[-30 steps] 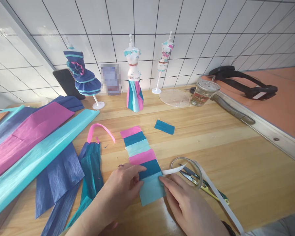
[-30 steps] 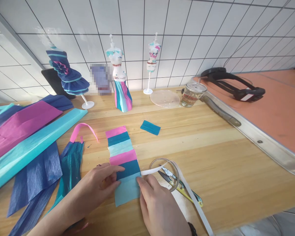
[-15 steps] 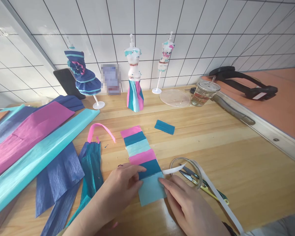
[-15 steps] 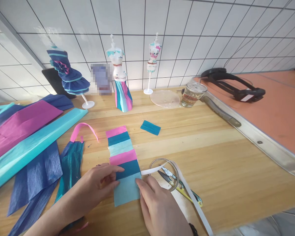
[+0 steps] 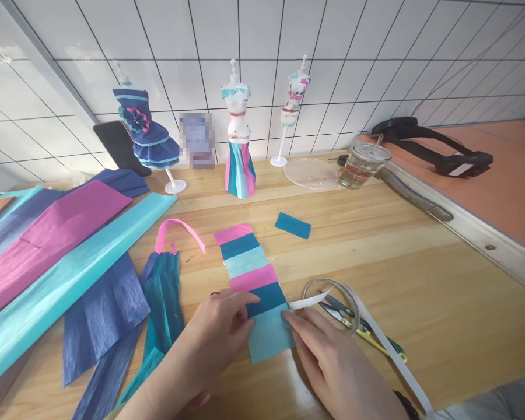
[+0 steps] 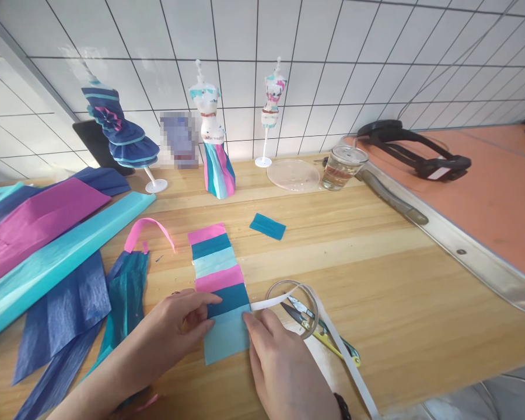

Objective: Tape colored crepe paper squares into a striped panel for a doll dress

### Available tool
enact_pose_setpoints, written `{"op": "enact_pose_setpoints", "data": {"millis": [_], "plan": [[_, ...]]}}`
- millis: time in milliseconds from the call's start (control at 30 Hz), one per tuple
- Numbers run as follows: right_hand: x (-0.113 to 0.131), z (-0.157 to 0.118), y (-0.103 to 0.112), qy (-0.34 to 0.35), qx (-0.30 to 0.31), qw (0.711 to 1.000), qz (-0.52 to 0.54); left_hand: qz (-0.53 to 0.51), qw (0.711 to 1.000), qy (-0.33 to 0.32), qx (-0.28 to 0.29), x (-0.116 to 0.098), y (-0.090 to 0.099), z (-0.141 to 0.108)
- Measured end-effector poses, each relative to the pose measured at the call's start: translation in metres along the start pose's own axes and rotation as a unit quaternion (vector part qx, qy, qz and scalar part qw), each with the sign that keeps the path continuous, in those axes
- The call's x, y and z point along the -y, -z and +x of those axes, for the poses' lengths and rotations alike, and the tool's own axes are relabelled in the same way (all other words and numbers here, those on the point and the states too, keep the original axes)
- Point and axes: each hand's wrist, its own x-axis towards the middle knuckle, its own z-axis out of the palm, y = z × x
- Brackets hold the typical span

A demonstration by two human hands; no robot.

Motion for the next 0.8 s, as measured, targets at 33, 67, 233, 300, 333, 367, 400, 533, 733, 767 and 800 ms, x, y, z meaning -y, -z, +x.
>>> {"op": "enact_pose_setpoints", "data": {"millis": [33,67,233,300,333,367,400,533,733,767,800], "plan": [[0.0003,0.0003,0.0002,0.0,0.0,1.0,0.0,0.004,1.0,0.0,0.0,-0.0002,-0.0001,0.0004],[0.0006,0.0006,0.0006,0.0,0.003,1.0,0.0,0.006,1.0,0.0,0.001,-0.0005,-0.0002,0.0008],[0.0016,0.0022,0.0033,0.0,0.021,1.0,-0.002,0.01,1.0,-0.001,0.001,-0.0006,-0.0004,0.0022],[0.0019,0.0028,0.0038,0.003,0.027,1.0,-0.007,0.009,1.0,-0.002,0.001,-0.0001,-0.0006,0.0025],[0.002,0.003,0.0038,0.005,0.028,1.0,-0.01,0.009,1.0,-0.003,0.0,0.0001,-0.0008,0.0025],[0.002,0.0032,0.0037,0.008,0.027,1.0,-0.013,0.008,1.0,-0.005,-0.002,0.0003,-0.0011,0.0026],[0.002,0.0032,0.0035,0.009,0.025,1.0,-0.017,0.008,1.0,-0.006,-0.004,0.0005,-0.0013,0.0025],[0.0024,0.0025,0.0033,0.008,0.026,0.999,-0.028,0.005,1.0,-0.004,-0.005,0.0008,-0.0017,0.0019],[0.0046,0.0022,0.0051,0.0,0.062,0.998,-0.025,-0.005,1.0,0.001,0.002,-0.0013,-0.0001,0.0022],[0.0048,0.0023,0.0051,0.0,0.062,0.998,-0.029,-0.006,1.0,0.001,0.003,-0.0019,0.0003,0.0024],[0.0049,0.0023,0.0051,-0.001,0.06,0.998,-0.033,-0.007,1.0,0.001,0.004,-0.0026,0.0007,0.0027]]}}
